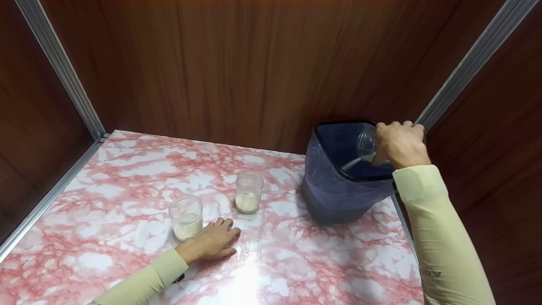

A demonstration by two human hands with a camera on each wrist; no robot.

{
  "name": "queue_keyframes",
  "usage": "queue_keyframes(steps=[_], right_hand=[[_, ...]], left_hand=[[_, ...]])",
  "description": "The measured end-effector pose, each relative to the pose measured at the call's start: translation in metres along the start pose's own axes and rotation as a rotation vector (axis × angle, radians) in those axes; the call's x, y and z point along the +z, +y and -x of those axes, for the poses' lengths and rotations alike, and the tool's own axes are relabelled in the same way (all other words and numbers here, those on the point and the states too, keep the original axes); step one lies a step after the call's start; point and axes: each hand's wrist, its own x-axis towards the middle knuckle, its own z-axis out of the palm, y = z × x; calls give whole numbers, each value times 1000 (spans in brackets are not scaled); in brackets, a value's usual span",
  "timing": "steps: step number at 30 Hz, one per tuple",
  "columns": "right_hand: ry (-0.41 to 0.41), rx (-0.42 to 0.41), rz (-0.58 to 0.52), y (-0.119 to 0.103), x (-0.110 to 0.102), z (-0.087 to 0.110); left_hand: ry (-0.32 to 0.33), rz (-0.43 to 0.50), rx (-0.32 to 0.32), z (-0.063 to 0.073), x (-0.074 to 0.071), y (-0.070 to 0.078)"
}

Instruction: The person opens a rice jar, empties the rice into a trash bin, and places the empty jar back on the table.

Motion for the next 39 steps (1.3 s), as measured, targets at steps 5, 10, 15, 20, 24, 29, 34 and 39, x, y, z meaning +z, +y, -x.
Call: queue_keyframes(steps=[5, 10, 15, 20, 24, 29, 34, 39], right_hand=[[93, -89, 81, -3, 5, -5], [181, -137, 247, -13, 13, -10], [299, -193, 368, -23, 22, -12], [402, -266, 439, -25, 33, -14], [391, -324, 536, -24, 41, -22], [403, -430, 611, -25, 49, -29], [436, -469, 660, -27, 55, -32], [451, -461, 636, -21, 53, -33]], left_hand=[[-3, 3, -4, 1, 0, -1], [10, 2, -7, 1, 1, -2], [13, 12, -15, 0, 1, -2], [-4, 22, -8, -1, 1, -1], [-7, 17, -15, -2, 2, -2], [-10, 25, -22, -3, 3, -1], [-19, 32, -28, -4, 2, -1], [-18, 18, -27, -4, 1, 0]])
